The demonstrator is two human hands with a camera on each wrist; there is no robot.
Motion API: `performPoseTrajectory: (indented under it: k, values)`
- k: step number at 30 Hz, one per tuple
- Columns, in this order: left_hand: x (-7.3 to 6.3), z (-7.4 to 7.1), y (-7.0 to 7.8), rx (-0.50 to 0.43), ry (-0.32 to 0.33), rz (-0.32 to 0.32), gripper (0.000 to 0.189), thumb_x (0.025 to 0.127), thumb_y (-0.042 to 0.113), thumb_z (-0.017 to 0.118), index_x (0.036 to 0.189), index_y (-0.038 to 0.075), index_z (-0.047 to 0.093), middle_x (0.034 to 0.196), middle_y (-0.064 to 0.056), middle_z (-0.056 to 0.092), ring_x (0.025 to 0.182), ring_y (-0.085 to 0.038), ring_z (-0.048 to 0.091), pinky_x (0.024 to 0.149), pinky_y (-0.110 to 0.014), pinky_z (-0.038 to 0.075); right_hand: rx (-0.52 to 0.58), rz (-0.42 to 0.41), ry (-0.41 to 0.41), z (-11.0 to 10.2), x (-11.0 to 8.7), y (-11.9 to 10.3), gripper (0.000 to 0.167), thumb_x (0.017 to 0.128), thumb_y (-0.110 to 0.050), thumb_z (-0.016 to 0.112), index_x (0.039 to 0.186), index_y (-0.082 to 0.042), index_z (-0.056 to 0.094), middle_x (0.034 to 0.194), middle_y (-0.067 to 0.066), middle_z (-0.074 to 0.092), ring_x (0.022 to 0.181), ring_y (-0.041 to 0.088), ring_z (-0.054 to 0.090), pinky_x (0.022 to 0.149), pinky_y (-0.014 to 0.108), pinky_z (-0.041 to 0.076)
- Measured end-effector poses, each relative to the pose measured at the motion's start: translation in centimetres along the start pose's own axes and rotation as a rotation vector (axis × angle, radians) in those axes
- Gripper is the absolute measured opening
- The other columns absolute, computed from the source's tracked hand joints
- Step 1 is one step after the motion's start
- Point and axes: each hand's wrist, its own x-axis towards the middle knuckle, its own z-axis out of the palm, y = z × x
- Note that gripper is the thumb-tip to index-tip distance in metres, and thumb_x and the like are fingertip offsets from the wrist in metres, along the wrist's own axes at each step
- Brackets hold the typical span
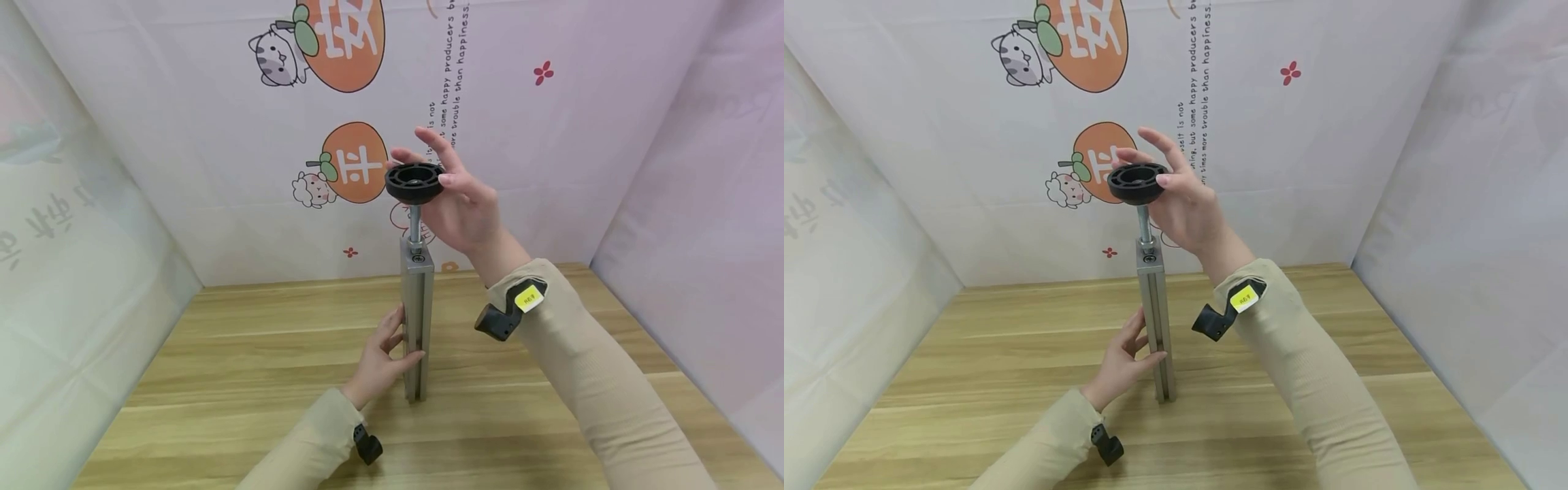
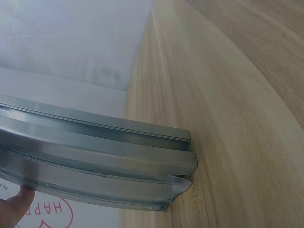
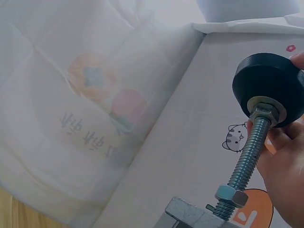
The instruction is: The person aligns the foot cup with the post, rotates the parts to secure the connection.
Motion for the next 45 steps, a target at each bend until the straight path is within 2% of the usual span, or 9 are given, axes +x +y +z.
performPoseTrajectory:
  k: [6, 9, 12, 15, 19, 22, 28, 36, 45]
  values:
    - [-0.1, 0.0, -0.1, -0.005, -0.001, -0.012, 0.09, 0.08, -0.009, 0.068, 0.147, 0.033, 0.026, 0.149, -0.021, 0.027, 0.132, 0.001, 0.032, 0.101, -0.026, 0.041, -0.13, -0.035, -0.001, -0.2, -0.1, -0.2, 0.038, 0.082, -0.012, 0.063, 0.119, -0.02, 0.055, 0.12, 0.009, 0.051, 0.113, 0.027, 0.046, 0.095, 0.03, 0.042]
    - [-0.1, 0.0, -0.2, -0.006, 0.0, -0.021, 0.09, 0.08, -0.009, 0.068, 0.147, 0.034, 0.027, 0.15, -0.021, 0.027, 0.132, 0.002, 0.032, 0.101, -0.024, 0.04, -0.237, -0.061, 0.045, -0.2, -0.3, -0.3, 0.031, 0.084, -0.006, 0.058, 0.112, -0.019, 0.061, 0.116, 0.007, 0.055, 0.11, 0.025, 0.049, 0.093, 0.029, 0.045]
    - [-0.1, 0.1, -0.2, -0.01, -0.002, -0.016, 0.09, 0.08, -0.009, 0.068, 0.147, 0.035, 0.027, 0.15, -0.021, 0.027, 0.132, 0.002, 0.032, 0.101, -0.023, 0.04, -0.359, -0.078, 0.103, 0.1, -0.4, -0.5, 0.033, 0.082, 0.001, 0.052, 0.104, -0.018, 0.066, 0.114, 0.006, 0.054, 0.108, 0.023, 0.051, 0.09, 0.027, 0.049]
    - [-0.1, 0.1, -0.2, -0.019, -0.004, -0.002, 0.092, 0.079, -0.009, 0.068, 0.146, 0.038, 0.027, 0.149, -0.021, 0.027, 0.132, 0.002, 0.032, 0.101, -0.022, 0.041, -0.526, -0.104, 0.151, 0.6, -0.7, -0.8, 0.034, 0.079, 0.006, 0.053, 0.098, -0.019, 0.068, 0.111, 0.004, 0.054, 0.104, 0.022, 0.051, 0.085, 0.025, 0.051]
    - [-0.1, 0.1, -0.2, -0.017, -0.002, 0.026, 0.092, 0.079, -0.01, 0.068, 0.146, 0.038, 0.026, 0.148, -0.023, 0.027, 0.132, 0.001, 0.032, 0.1, -0.024, 0.042, -0.856, -0.178, 0.161, 1.5, -0.9, -1.1, 0.021, 0.078, 0.008, 0.061, 0.095, -0.001, 0.069, 0.107, 0.002, 0.054, 0.099, 0.022, 0.052, 0.082, 0.022, 0.05]
    - [-0.1, 0.1, -0.1, -0.009, 0.0, 0.043, 0.092, 0.08, -0.01, 0.068, 0.147, 0.036, 0.025, 0.148, -0.024, 0.027, 0.132, 0.0, 0.032, 0.1, -0.028, 0.043, -1.077, -0.225, 0.161, 2.1, -1.0, -1.1, 0.021, 0.078, 0.006, 0.065, 0.099, 0.01, 0.065, 0.107, 0.004, 0.053, 0.1, 0.02, 0.052, 0.083, 0.022, 0.048]
    - [-0.2, 0.1, -0.2, -0.012, -0.003, 0.031, 0.092, 0.079, -0.01, 0.068, 0.148, 0.034, 0.025, 0.148, -0.023, 0.027, 0.132, 0.0, 0.032, 0.101, -0.025, 0.042, -1.361, -0.301, 0.219, 2.7, -0.9, -0.9, 0.021, 0.075, -0.005, 0.076, 0.095, 0.0, 0.073, 0.104, 0.014, 0.058, 0.1, 0.012, 0.041, 0.083, 0.028, 0.038]
    - [-0.2, 0.1, -0.1, -0.012, 0.001, -0.01, 0.089, 0.08, -0.01, 0.068, 0.149, 0.029, 0.026, 0.15, -0.021, 0.027, 0.133, 0.002, 0.031, 0.101, -0.021, 0.04, -1.572, -0.433, 0.28, 3.2, -0.5, -0.6, 0.025, 0.068, -0.016, 0.085, 0.088, -0.003, 0.076, 0.091, 0.014, 0.059, 0.091, 0.025, 0.038, 0.075, 0.031, 0.032]
    - [-0.2, 0.1, 0.0, 0.0, -0.001, -0.022, 0.086, 0.08, -0.009, 0.068, 0.15, 0.017, 0.025, 0.15, -0.02, 0.027, 0.133, 0.002, 0.032, 0.103, -0.032, 0.042, -1.738, -0.48, 0.309, 3.8, -0.4, -0.6, 0.031, 0.068, -0.028, 0.085, 0.087, -0.005, 0.077, 0.085, 0.013, 0.057, 0.086, 0.03, 0.039, 0.07, 0.034, 0.034]
